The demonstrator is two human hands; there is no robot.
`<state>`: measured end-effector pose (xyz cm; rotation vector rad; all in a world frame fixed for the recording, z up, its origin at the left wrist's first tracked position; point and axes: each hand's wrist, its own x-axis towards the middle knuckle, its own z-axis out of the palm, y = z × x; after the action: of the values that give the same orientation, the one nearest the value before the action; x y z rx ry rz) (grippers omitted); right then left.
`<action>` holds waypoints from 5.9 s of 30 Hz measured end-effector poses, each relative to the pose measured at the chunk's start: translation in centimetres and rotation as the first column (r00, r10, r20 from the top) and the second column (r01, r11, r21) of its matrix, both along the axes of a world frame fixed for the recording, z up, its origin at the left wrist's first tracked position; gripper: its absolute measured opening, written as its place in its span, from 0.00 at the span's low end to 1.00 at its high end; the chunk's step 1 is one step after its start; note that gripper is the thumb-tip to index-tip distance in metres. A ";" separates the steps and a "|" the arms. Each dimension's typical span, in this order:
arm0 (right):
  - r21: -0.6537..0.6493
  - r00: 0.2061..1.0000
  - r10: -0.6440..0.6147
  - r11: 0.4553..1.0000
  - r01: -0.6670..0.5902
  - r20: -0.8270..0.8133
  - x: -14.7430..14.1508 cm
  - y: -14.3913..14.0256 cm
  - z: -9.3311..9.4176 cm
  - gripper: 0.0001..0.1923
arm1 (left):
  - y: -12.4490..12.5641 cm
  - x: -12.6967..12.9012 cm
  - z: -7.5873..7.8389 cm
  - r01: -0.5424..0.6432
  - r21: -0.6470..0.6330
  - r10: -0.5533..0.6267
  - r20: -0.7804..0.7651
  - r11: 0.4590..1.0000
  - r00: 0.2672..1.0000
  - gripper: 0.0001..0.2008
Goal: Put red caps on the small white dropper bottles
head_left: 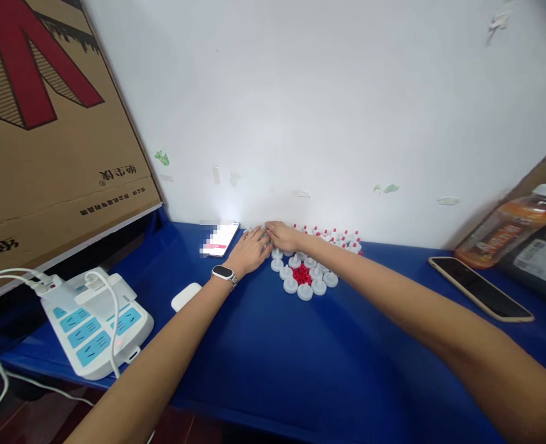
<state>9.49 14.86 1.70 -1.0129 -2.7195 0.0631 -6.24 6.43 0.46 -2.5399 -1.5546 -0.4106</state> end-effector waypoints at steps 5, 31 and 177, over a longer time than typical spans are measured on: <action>0.016 0.999 0.021 1.000 -0.021 -0.030 -1.9 0.8 0.2 0.19 | 1.5 -1.6 0.1 -0.044 0.013 0.044 -0.019 0.999 0.999 0.23; -0.097 0.906 -0.419 0.906 0.412 -0.067 2.7 -1.9 2.2 0.08 | -0.1 0.9 0.2 -0.036 0.032 0.037 -0.049 0.999 0.998 0.25; -0.213 0.499 -0.370 0.915 0.344 -0.783 10.8 -18.1 0.6 0.13 | -4.8 6.0 2.0 0.365 -0.013 -0.315 0.481 0.931 0.818 0.16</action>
<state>20.24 -3.19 2.31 -1.1560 -1.6237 0.3950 -0.27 1.64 2.43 -2.9668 -1.2490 -1.0956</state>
